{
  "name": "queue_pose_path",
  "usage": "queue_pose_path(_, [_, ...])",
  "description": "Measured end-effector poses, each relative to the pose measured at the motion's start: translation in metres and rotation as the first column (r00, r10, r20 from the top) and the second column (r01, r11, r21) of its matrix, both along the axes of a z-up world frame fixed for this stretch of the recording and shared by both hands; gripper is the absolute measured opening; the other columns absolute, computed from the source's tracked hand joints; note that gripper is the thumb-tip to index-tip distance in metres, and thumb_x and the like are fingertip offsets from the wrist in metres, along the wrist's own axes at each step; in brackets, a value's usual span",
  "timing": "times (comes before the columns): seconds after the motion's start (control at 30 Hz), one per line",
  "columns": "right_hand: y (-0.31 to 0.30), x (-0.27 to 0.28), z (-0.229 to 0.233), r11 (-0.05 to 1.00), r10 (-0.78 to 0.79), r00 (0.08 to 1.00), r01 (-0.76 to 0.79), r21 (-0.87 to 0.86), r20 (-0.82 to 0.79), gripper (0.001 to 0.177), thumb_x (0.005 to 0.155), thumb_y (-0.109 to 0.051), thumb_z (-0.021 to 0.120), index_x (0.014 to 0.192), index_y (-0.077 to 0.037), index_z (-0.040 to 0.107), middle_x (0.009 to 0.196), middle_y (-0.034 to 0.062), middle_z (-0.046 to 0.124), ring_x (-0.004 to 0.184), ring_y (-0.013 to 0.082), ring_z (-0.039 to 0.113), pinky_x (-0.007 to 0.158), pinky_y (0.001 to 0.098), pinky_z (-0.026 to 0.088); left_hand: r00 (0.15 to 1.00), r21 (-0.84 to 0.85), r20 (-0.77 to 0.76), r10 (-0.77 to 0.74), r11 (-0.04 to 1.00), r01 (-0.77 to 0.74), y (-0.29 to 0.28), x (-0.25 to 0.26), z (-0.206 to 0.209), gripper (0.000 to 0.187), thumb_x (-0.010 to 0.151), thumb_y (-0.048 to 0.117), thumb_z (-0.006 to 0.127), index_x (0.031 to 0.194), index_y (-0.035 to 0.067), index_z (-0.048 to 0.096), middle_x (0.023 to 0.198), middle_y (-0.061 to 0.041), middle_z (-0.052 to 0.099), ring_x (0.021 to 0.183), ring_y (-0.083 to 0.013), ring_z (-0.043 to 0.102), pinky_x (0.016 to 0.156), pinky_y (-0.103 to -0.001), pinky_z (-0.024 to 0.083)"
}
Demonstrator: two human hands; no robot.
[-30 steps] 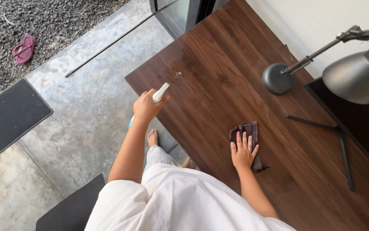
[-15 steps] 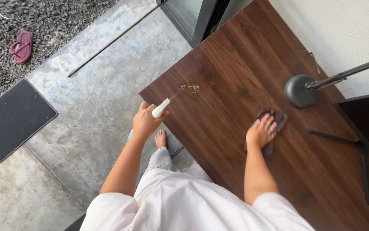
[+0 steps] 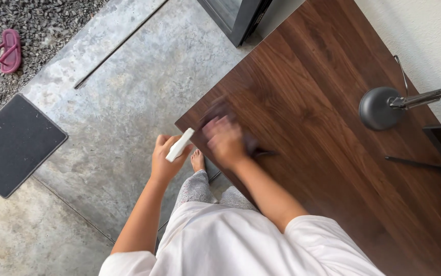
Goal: Cleaning a wooden desk and a computer monitor using a cleaning spray and a cloth.
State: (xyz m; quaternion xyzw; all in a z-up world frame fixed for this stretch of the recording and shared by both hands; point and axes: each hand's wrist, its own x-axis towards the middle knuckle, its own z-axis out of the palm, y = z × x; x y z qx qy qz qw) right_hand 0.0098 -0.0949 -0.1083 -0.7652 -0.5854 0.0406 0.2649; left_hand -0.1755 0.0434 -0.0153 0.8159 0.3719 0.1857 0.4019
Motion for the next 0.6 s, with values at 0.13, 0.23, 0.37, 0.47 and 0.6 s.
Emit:
queue_pose_path(0.13, [0.006,-0.016,-0.007,0.965,0.251,0.967,-0.246,-0.095,0.044,0.048,0.102,-0.034,0.055,0.148,-0.022,0.064,0.154,0.0064,0.059,0.144,0.0319,0.049,0.12,0.0581,0.03,0.997,0.019,0.051,0.054,0.998,-0.055,0.013,-0.018,-0.003,0.03,0.081,0.022,0.087,0.105,0.01,0.075,0.095,-0.01,0.067,0.092,-0.0281,0.064,0.077,-0.039,0.055])
queue_pose_path(0.23, [0.03,0.071,-0.007,0.953,0.181,0.979,-0.15,-0.263,0.098,0.043,0.102,-0.04,0.05,0.142,-0.031,0.061,0.155,-0.0001,0.052,0.146,0.0292,0.043,0.124,0.0641,0.017,0.995,0.004,0.03,0.092,0.996,-0.092,0.02,-0.032,0.002,0.032,0.079,0.021,0.088,0.105,0.01,0.074,0.092,-0.009,0.067,0.09,-0.028,0.063,0.076,-0.039,0.054])
queue_pose_path(0.37, [0.072,0.176,-0.022,0.858,-0.296,0.899,0.399,-0.324,0.324,0.057,0.107,-0.036,0.039,0.162,-0.021,0.036,0.17,0.0075,0.032,0.157,0.0331,0.025,0.124,0.0645,0.007,0.993,0.013,-0.002,0.116,0.993,-0.116,0.02,-0.056,0.008,0.033,0.08,0.02,0.086,0.109,0.01,0.073,0.094,-0.008,0.068,0.092,-0.0277,0.062,0.077,-0.039,0.054])
queue_pose_path(0.47, [0.092,0.181,-0.062,0.841,-0.434,0.878,0.475,-0.26,0.199,0.058,0.11,-0.033,0.038,0.164,-0.017,0.028,0.171,0.0125,0.028,0.157,0.036,0.023,0.124,0.0648,0.011,0.989,0.017,-0.024,0.147,0.989,-0.147,0.018,-0.075,0.004,0.033,0.081,0.021,0.085,0.109,0.01,0.073,0.095,-0.007,0.07,0.092,-0.0269,0.061,0.078,-0.039,0.054])
queue_pose_path(0.6, [0.096,0.055,-0.01,0.984,-0.013,0.978,0.05,-0.172,0.207,0.059,0.101,-0.042,0.049,0.154,-0.018,0.048,0.165,0.0173,0.035,0.152,0.0398,0.029,0.12,0.0672,0.017,0.98,-0.04,-0.106,0.166,0.984,-0.171,0.014,-0.089,-0.005,0.031,0.083,0.023,0.084,0.109,0.009,0.073,0.093,-0.005,0.071,0.092,-0.026,0.06,0.076,-0.039,0.053])
